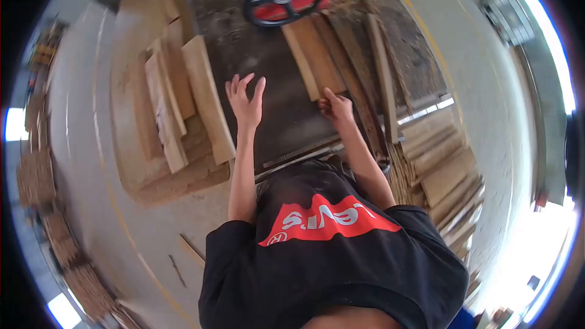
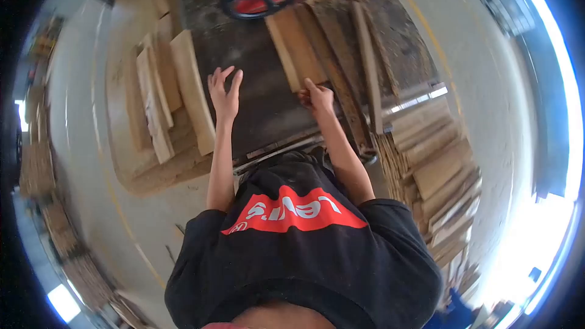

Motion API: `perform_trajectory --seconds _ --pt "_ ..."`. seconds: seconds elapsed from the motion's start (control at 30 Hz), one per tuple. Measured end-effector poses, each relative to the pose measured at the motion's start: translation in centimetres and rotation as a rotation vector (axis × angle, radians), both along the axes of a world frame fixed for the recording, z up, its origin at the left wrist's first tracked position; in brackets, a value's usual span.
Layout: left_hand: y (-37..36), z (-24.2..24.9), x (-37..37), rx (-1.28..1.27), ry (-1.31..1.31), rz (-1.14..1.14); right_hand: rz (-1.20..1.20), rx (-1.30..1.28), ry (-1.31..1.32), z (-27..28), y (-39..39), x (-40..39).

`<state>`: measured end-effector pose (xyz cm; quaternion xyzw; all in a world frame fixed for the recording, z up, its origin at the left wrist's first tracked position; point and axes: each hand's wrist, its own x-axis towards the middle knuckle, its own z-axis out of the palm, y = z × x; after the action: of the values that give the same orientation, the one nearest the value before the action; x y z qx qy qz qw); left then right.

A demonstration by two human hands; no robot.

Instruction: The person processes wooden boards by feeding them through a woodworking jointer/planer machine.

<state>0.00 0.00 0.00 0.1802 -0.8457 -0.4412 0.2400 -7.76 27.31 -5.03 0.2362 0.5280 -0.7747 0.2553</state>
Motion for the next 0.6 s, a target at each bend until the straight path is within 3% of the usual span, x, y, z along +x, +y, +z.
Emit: perform_trajectory --seconds 0.03,0.07,0.1,0.2,0.27,0.37,0.47,0.57,0.6 --pt "-0.9 0.4 1.9 -0.335 -0.044 0.175 -0.002 -0.017 -0.022 0.2 -0.2 -0.6" --pt "-0.4 1.8 3.5 -0.440 -0.178 0.347 0.012 -0.030 -0.037 0.4 -0.3 -1.1" --pt "3.8 -3.1 5.9 -0.359 -0.325 0.415 0.016 0.156 -0.059 2.2 5.5 -0.7" --pt "-3.2 -1.1 6.1 -0.247 -0.482 0.646 0.114 -0.015 -0.063 -0.1 -1.9 -6.2" --pt "-2.3 -1.0 7.9 -0.159 -0.554 0.700 0.125 0.002 -0.101 0.2 -1.5 -6.5" --pt "-4.4 -3.2 7.8 -0.075 -0.297 0.697 0.091 0.029 -0.033 0.7 -3.6 -8.3" --pt "-6.2 -4.1 7.4 -0.268 -0.177 0.621 0.066 0.043 0.150 1.1 -6.9 -9.0" --pt "-4.5 -3.4 8.9 0.002 -0.123 0.461 0.129 0.056 0.360 1.0 -6.5 -7.4" --pt "-2.6 -3.0 9.0 0.192 0.104 0.467 0.271 0.130 0.409 2.2 -5.4 -5.9"
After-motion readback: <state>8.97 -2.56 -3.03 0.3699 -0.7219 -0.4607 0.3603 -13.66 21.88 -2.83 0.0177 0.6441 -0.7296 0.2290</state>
